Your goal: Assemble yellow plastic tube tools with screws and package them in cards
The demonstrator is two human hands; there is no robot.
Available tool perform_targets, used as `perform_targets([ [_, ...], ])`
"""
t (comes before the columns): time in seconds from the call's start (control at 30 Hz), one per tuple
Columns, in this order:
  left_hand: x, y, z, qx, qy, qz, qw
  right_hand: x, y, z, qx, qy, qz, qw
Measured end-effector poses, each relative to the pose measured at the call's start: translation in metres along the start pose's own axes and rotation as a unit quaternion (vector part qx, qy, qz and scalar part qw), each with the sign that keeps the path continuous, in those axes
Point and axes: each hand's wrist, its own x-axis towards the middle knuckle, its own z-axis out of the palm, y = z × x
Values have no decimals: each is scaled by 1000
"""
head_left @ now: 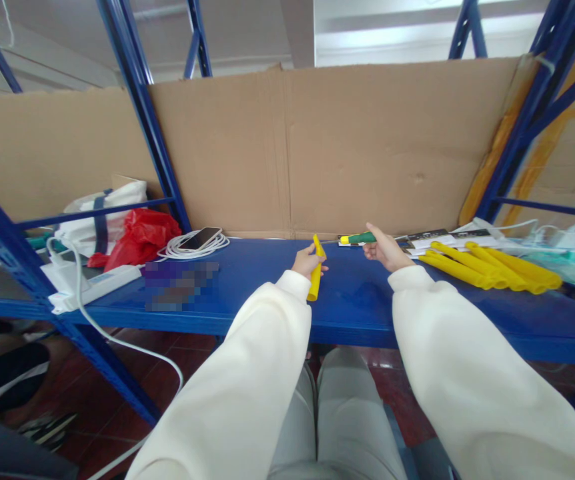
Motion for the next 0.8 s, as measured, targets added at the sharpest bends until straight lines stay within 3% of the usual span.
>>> perform_targets([
  [0.57,6,-4,2,-18,13,14,1000,-1,-1,2,29,5,15,999],
  [0.8,10,-5,1,-43,79,35,995,12,-1,-14,30,81,2,996],
])
